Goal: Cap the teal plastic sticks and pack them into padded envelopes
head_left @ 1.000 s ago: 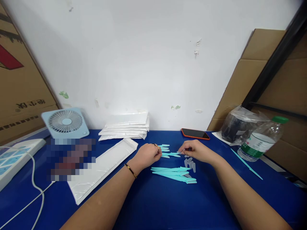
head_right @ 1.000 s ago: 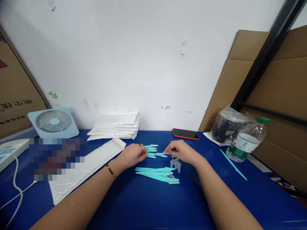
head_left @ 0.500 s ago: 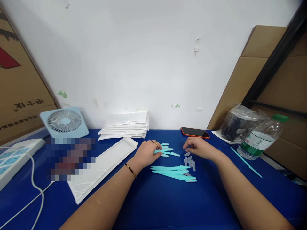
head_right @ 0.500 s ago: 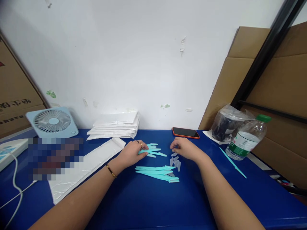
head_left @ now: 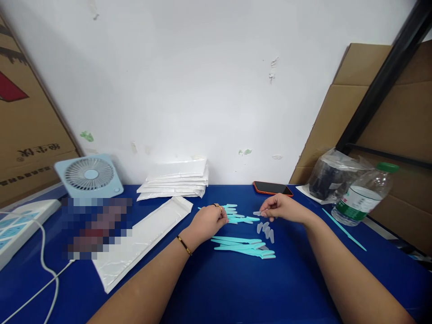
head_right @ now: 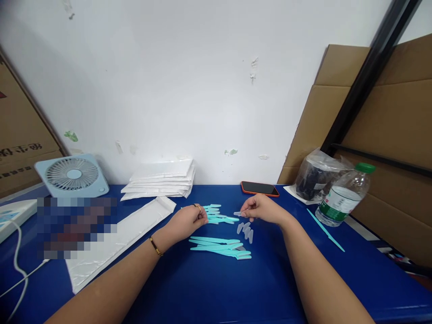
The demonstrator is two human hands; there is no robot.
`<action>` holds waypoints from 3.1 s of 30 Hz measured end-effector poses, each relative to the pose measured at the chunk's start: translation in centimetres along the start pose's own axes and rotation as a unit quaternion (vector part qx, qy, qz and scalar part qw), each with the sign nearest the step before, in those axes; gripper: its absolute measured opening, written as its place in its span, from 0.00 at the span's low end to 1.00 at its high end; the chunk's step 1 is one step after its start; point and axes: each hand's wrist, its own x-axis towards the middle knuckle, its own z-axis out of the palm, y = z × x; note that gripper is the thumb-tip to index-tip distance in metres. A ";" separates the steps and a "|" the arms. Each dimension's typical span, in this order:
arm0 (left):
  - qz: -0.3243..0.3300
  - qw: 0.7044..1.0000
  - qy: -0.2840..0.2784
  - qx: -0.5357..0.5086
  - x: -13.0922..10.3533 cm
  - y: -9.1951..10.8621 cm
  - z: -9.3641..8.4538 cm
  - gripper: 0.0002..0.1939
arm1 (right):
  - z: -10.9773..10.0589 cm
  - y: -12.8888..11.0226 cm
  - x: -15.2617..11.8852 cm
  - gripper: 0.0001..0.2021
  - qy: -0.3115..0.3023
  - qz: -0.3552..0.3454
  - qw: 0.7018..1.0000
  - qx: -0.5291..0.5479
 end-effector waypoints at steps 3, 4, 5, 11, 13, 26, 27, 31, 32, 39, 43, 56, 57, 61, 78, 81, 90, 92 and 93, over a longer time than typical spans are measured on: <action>-0.007 0.999 0.038 0.003 0.1 -0.4 -0.3 0.07 | -0.2 -0.8 -0.4 0.19 0.001 0.005 1.000 0.019; -0.007 0.999 0.042 0.004 0.1 -0.5 -0.4 0.08 | -0.2 -0.9 -0.5 0.20 0.001 0.009 1.000 0.020; -0.007 0.999 0.042 0.004 0.1 -0.5 -0.4 0.08 | -0.2 -1.0 -0.6 0.20 0.003 0.012 1.000 0.021; -0.024 0.999 0.040 0.015 0.2 -0.7 -0.4 0.08 | -0.4 -1.0 -0.7 0.20 0.019 0.012 0.999 0.036; -0.022 0.999 0.040 0.015 0.2 -0.7 -0.4 0.08 | -0.3 -1.0 -0.7 0.20 0.021 0.010 0.999 0.039; -0.030 0.995 0.081 0.056 0.5 -1.2 -0.2 0.07 | 1.9 -0.9 0.7 0.16 0.068 -0.050 0.994 -0.072; -0.022 0.995 0.083 0.049 0.4 -1.0 -0.2 0.08 | 1.7 -0.8 0.5 0.15 0.046 -0.067 0.991 -0.107; 0.072 0.997 -0.017 -0.001 -0.4 0.5 -0.1 0.13 | 1.5 -1.0 -0.1 0.08 -0.064 -0.112 0.968 -0.213; 0.089 0.995 -0.048 -0.008 -0.6 1.0 0.0 0.14 | 1.7 -1.1 -0.1 0.07 -0.069 -0.111 0.964 -0.230; 0.031 0.992 -0.120 -0.038 -0.6 1.5 1.0 0.06 | 2.5 -1.3 0.3 0.08 0.008 -0.088 0.987 -0.137; 0.007 0.991 -0.013 -0.132 -0.2 0.8 1.2 0.07 | 2.0 -2.1 0.1 0.11 0.127 -0.130 0.982 0.058; -0.109 0.857 -0.019 -0.504 0.3 1.0 0.6 0.15 | 2.5 -3.7 -0.5 0.04 0.261 -0.269 0.915 0.149; -0.115 0.854 -0.023 -0.506 0.2 1.2 0.4 0.15 | 2.6 -3.8 -0.4 0.04 0.253 -0.272 0.917 0.145; -0.128 0.847 -0.042 -0.514 0.0 1.8 -0.2 0.15 | 3.0 -4.1 -0.4 0.04 0.232 -0.275 0.926 0.113; -0.015 0.992 0.098 0.076 0.3 -0.6 0.9 0.06 | 0.1 -0.7 -1.2 0.10 -0.047 0.054 0.967 -0.243; 0.041 0.997 0.051 0.030 -0.4 0.7 0.5 0.09 | 0.2 -0.1 -1.3 0.07 -0.080 0.079 0.960 -0.258; 0.046 0.984 -0.127 -0.118 -1.0 1.5 1.2 0.10 | 0.9 -0.5 -0.7 0.06 -0.003 0.018 0.989 -0.146; 0.029 0.981 -0.114 -0.152 -0.7 1.0 1.4 0.10 | 0.4 -1.0 -1.1 0.08 0.016 -0.001 0.996 -0.082; 0.022 0.980 -0.104 -0.169 -0.6 0.7 1.5 0.10 | 0.2 -1.3 -1.3 0.10 0.028 -0.010 0.998 -0.059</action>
